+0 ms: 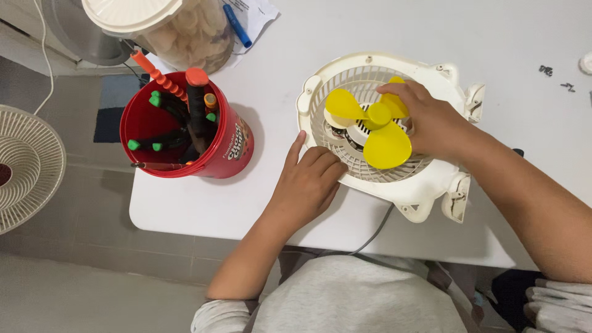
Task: The person assembles a small electric fan by attaching a yellow fan blade to the motor housing. They use a screwdriver to tighten the central nut securing the blade, then manually spin the blade to check its movement.
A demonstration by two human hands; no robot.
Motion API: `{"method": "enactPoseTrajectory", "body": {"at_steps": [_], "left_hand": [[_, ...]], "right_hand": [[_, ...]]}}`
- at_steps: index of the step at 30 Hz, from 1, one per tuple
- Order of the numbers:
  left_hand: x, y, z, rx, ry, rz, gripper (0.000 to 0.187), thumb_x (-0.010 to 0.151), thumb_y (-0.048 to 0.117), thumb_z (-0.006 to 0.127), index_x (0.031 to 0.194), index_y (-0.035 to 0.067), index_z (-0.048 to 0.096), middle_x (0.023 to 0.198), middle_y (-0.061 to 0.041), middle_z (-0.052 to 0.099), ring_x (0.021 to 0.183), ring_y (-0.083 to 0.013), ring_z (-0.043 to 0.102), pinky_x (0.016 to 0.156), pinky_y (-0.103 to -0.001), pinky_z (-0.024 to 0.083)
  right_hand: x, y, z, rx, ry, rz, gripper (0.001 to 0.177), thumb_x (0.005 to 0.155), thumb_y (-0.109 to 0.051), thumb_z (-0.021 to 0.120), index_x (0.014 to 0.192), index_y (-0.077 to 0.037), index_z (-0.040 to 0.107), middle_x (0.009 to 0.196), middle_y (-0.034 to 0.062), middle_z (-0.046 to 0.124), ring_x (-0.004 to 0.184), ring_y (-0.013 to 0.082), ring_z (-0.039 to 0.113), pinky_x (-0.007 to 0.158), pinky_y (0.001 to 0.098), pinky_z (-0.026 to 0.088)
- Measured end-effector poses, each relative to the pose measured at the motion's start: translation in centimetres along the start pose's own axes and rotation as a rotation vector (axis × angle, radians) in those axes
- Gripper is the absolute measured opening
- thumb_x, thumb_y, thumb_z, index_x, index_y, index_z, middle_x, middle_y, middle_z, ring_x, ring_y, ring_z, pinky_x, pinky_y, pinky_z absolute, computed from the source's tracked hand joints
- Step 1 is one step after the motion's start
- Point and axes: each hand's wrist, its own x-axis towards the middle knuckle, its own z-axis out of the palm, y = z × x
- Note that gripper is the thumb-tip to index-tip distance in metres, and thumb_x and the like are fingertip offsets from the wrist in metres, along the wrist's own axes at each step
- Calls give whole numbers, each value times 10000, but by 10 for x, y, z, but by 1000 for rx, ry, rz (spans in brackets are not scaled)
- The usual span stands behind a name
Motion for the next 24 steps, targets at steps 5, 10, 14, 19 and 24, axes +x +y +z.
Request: {"method": "enactPoseTrajectory", "body": {"at_steps": [5,10,14,19,24], "left_hand": [[-4,-1,4,11,8,1,247,828,111,750,1069,129,698,1091,-21,672,1177,-235,604,1241,-577,277],[-7,1,11,31,10,-19,221,844,133,753,1059,145,702,1095,-10,680,1181,-219,610,1233,-569,284],[-9,0,14,43,21,13,249,830,124,752,1074,134,699,1126,-24,683,1196,-218,611,1230,-542,299],[-10,5,19,41,22,20,273,813,122,760,1079,130,700,1114,-18,683,1189,-216,609,1213,-535,312],[-8,9,15,33,-4,22,312,803,131,777,1107,122,707,1123,-25,680,1171,-223,607,1185,-544,318]], "right_hand": [[5,7,4,-100,56,-129,1078,647,-147,911,1511,-299,286,1602,226,209,1163,412,614,955,435,536],[-3,8,4,-124,34,-102,1001,711,-134,871,1509,-309,293,1620,216,227,1165,425,633,976,451,541],[-12,5,0,-191,-37,-16,1122,652,32,847,1543,-395,314,1634,136,247,1148,379,666,905,422,610],[-17,4,9,-234,88,-86,1071,644,20,845,1511,-319,315,1650,220,166,1062,414,688,871,439,603],[-23,3,5,-222,60,-92,1150,641,11,856,1565,-362,282,1685,217,61,1010,406,703,857,425,608]]}}
